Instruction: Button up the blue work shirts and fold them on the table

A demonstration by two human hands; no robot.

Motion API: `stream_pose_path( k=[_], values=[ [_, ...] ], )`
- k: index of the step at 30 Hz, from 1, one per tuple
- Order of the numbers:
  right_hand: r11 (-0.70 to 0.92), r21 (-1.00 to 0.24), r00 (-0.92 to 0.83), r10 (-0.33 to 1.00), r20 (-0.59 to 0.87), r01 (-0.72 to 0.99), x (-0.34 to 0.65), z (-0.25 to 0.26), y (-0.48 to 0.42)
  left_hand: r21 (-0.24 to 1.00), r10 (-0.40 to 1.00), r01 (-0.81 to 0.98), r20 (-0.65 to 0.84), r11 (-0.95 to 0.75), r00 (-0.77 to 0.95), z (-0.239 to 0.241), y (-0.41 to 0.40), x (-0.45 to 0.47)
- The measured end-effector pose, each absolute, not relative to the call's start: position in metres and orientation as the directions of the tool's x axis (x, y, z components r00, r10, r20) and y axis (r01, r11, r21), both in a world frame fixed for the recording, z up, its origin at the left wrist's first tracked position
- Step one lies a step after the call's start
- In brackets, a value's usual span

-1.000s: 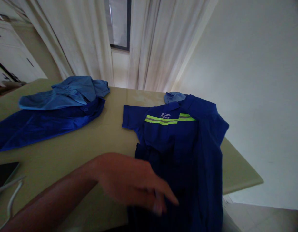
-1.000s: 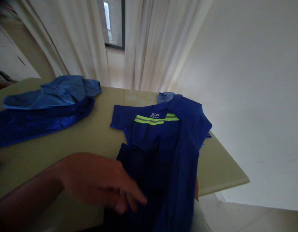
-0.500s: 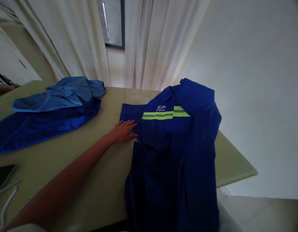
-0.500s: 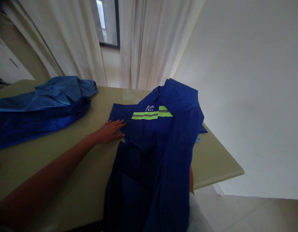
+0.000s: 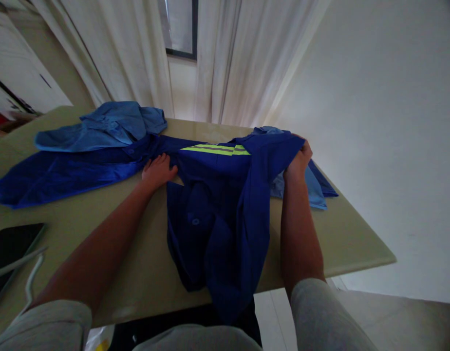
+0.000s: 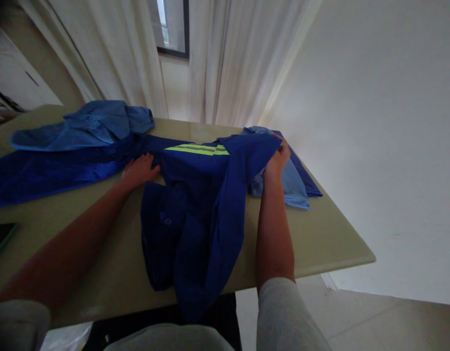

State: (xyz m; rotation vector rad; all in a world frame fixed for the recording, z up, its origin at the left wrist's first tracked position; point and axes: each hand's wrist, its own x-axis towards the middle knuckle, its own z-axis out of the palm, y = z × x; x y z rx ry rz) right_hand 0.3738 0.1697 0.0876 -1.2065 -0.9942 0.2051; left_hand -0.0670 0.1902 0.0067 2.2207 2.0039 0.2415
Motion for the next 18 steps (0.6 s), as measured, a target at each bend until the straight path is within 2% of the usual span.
stream_pose_path(
  k=[4, 6, 9, 11, 13, 15, 18],
  values=[
    [0.363, -0.881, 0.651, 0.597, 0.469, 0.303, 0.385, 0.072, 0.184, 0.255, 0.998, 0.966, 0.062, -0.039, 0.024, 0.000, 0.191, -0.062],
    [0.363, -0.878, 0.646, 0.597, 0.476, 0.312, 0.388, 0.068, 0.186, 0.294, 0.995, 0.953, 0.090, -0.068, 0.044, 0.000, 0.191, -0.058],
    [0.366, -0.827, 0.629, 0.536, 0.562, 0.427, 0.385, 0.069, 0.184, 0.377, 0.957, 0.883, 0.182, -0.279, 0.225, 0.010, 0.192, -0.052],
    [0.362, -0.755, 0.591, 0.471, 0.655, 0.548, 0.378, 0.076, 0.179, 0.426, 0.892, 0.784, 0.245, -0.452, 0.381, 0.021, 0.192, -0.048],
    [0.381, -0.677, 0.523, 0.435, 0.733, 0.630, 0.366, 0.089, 0.172, 0.449, 0.836, 0.706, 0.280, -0.549, 0.472, 0.032, 0.190, -0.043],
    [0.449, -0.630, 0.425, 0.479, 0.768, 0.633, 0.346, 0.109, 0.160, 0.428, 0.815, 0.694, 0.296, -0.579, 0.497, 0.041, 0.186, -0.038],
    [0.566, -0.624, 0.134, 0.673, 0.727, 0.539, 0.306, 0.141, 0.130, 0.384, 0.837, 0.743, 0.253, -0.548, 0.486, 0.047, 0.175, -0.035]
  ],
)
